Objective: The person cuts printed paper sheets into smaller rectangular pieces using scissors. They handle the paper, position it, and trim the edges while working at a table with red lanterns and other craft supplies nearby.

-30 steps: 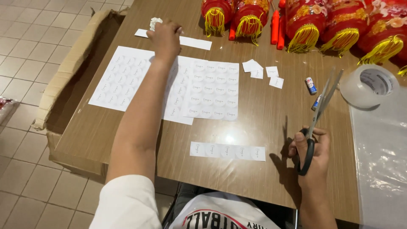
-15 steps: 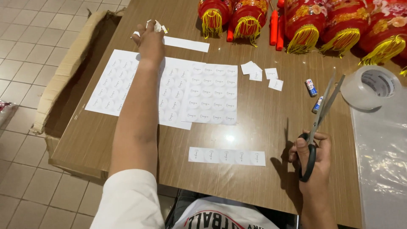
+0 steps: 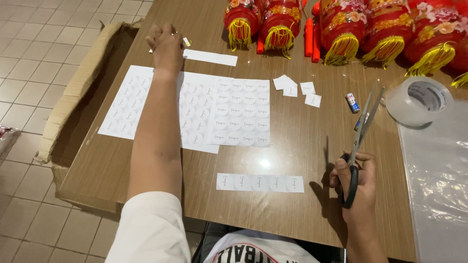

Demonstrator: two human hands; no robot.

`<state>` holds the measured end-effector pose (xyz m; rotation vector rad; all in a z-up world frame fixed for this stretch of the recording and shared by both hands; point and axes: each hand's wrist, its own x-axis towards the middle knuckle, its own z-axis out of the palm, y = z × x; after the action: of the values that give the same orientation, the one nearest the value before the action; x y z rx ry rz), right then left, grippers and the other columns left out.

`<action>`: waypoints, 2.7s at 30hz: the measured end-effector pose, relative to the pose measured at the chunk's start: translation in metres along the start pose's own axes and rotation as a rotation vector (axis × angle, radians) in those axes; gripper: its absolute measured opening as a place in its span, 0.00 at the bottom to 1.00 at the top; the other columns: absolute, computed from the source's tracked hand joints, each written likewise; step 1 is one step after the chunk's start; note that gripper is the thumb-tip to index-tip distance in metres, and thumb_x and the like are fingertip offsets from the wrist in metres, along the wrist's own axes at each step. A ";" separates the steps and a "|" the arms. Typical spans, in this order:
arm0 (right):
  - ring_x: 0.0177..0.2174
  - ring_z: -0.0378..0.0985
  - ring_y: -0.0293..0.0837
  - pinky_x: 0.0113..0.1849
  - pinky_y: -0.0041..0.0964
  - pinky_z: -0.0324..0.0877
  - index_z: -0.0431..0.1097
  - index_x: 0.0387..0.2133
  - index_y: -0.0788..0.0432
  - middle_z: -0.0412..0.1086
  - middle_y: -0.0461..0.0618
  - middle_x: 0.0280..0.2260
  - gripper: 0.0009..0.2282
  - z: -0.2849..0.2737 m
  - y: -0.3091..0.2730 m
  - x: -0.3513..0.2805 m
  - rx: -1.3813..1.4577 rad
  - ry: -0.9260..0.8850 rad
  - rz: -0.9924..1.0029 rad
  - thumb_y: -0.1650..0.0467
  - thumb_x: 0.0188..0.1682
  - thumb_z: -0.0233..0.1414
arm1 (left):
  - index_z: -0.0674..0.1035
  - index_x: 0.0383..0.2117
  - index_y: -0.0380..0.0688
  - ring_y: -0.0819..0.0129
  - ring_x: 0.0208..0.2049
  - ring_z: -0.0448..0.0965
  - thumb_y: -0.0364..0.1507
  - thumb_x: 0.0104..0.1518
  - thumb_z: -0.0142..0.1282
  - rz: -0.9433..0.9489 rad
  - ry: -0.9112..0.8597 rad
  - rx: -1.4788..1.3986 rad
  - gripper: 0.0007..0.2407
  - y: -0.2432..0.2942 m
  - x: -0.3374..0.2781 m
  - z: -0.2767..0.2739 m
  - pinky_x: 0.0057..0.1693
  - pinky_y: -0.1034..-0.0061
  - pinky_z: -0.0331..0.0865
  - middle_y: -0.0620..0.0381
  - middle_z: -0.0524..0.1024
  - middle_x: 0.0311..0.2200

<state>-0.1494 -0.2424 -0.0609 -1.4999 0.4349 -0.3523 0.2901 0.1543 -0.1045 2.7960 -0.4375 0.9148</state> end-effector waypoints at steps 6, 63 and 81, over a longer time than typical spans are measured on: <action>0.23 0.67 0.40 0.28 0.32 0.64 0.60 0.49 0.55 0.64 0.47 0.25 0.15 0.001 -0.002 -0.001 -0.023 0.011 0.037 0.64 0.54 0.54 | 0.86 0.35 0.42 0.48 0.51 0.63 0.27 0.60 0.60 0.018 -0.150 0.107 0.04 0.009 0.008 0.001 0.48 0.56 0.64 0.54 0.73 0.47; 0.23 0.76 0.38 0.30 0.26 0.69 0.59 0.50 0.60 0.72 0.50 0.27 0.20 0.005 0.007 -0.002 0.010 -0.290 -0.102 0.71 0.49 0.62 | 0.53 0.63 0.37 0.45 0.36 0.79 0.26 0.53 0.65 0.276 -0.882 -1.110 0.35 0.306 -0.172 -0.205 0.43 0.54 0.74 0.42 0.72 0.41; 0.23 0.71 0.32 0.29 0.24 0.69 0.57 0.51 0.54 0.71 0.48 0.31 0.21 -0.003 0.009 -0.001 0.042 -0.118 -0.173 0.74 0.49 0.61 | 0.82 0.40 0.41 0.60 0.33 0.82 0.29 0.59 0.59 0.170 -0.848 -1.236 0.08 0.275 -0.157 -0.192 0.44 0.65 0.74 0.50 0.83 0.30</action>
<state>-0.1526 -0.2442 -0.0699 -1.5127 0.2037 -0.4043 -0.0259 -0.0229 -0.0264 1.7904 -0.9245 -0.5139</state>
